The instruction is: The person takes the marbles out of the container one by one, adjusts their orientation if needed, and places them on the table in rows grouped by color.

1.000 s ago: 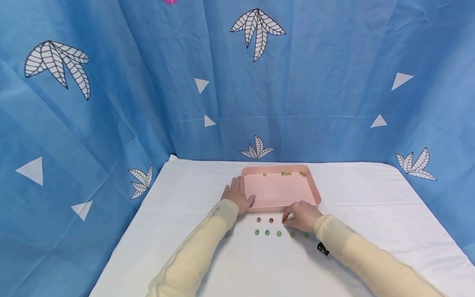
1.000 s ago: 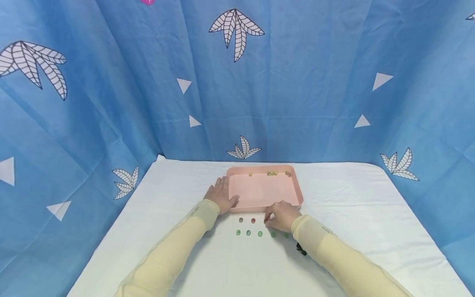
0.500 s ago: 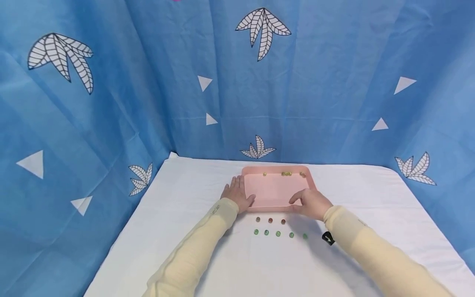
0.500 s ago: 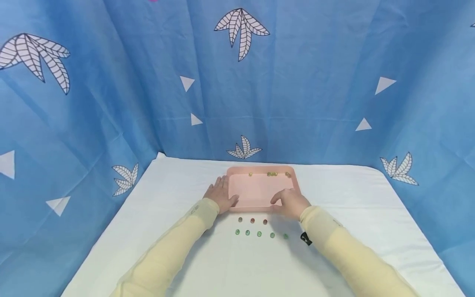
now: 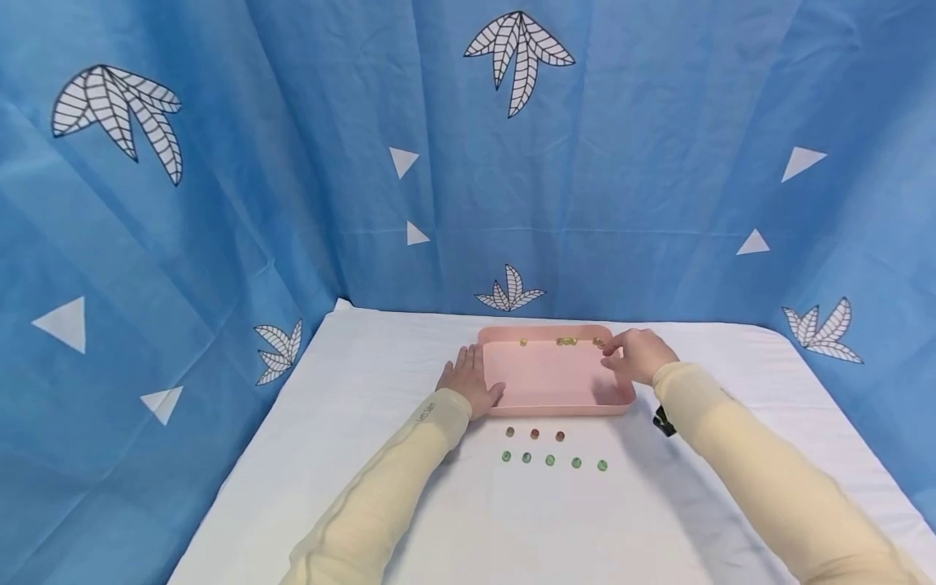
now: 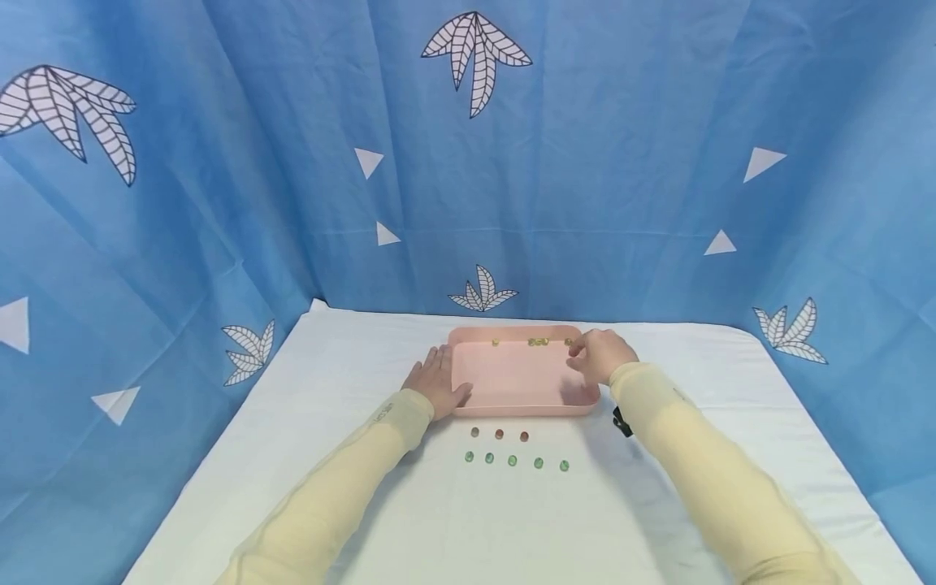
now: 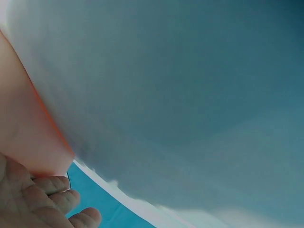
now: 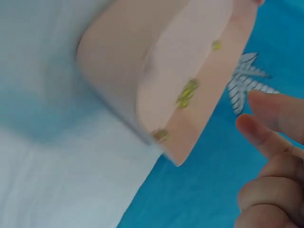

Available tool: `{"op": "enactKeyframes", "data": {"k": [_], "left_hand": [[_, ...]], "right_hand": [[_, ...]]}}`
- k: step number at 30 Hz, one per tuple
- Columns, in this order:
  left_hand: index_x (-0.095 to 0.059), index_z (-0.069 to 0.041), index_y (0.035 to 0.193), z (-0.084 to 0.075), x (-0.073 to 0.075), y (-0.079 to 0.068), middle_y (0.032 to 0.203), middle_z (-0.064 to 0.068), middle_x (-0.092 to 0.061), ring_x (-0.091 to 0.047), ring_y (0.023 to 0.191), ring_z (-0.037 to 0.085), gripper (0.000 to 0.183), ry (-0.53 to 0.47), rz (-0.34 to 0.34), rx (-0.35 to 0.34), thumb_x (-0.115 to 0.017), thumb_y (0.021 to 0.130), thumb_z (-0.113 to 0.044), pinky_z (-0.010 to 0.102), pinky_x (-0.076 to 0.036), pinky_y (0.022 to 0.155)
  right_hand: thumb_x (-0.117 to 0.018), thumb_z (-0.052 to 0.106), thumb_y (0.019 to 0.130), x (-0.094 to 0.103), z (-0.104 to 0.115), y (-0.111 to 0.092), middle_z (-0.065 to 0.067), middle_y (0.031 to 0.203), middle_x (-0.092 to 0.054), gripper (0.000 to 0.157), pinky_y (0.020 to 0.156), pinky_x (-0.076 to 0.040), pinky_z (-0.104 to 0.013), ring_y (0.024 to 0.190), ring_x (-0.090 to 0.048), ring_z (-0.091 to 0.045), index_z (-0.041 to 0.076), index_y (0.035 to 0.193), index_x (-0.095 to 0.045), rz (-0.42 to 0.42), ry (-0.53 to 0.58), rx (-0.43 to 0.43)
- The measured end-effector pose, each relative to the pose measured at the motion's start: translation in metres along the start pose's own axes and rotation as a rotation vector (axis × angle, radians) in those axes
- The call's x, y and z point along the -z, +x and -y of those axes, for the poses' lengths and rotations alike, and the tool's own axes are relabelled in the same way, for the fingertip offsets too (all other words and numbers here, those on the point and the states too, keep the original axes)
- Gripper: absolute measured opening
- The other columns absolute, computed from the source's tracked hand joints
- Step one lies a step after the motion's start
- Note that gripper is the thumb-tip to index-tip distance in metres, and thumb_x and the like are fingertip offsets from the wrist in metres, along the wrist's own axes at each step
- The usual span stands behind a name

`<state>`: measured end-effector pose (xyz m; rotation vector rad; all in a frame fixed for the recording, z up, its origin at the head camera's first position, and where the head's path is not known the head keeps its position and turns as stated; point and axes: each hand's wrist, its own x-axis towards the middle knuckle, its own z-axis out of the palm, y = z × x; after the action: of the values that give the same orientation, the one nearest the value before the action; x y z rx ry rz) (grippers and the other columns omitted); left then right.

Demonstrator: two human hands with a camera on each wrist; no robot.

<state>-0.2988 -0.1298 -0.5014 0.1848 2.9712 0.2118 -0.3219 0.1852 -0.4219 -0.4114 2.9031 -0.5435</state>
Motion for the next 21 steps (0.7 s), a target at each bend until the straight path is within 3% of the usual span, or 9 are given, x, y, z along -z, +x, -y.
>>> {"op": "enactKeyframes", "data": {"k": [8,21], "left_hand": [[-0.004,-0.002,0.154,0.0,0.0,0.001,0.16,0.013,-0.01,-0.006,0.147,0.026,0.091,0.0,0.011,-0.006,-0.036,0.093,-0.062,0.046,-0.013,0.117],[-0.003,-0.003,0.154,0.001,-0.004,0.002,0.161,0.012,-0.009,-0.006,0.147,0.025,0.092,0.001,0.009,-0.002,-0.036,0.093,-0.063,0.045,-0.012,0.117]], "right_hand": [[-0.07,0.02,0.087,-0.002,-0.015,0.02,-0.019,0.113,-0.066,0.024,0.081,-0.051,-0.052,0.101,-0.062,-0.037,0.007,0.107,-0.074,-0.018,-0.064,0.0],[-0.069,0.019,0.089,-0.006,-0.023,0.048,-0.018,0.108,-0.067,0.025,0.075,-0.053,-0.048,0.096,-0.063,-0.035,0.007,0.11,-0.072,0.081,-0.075,-0.051]]}}
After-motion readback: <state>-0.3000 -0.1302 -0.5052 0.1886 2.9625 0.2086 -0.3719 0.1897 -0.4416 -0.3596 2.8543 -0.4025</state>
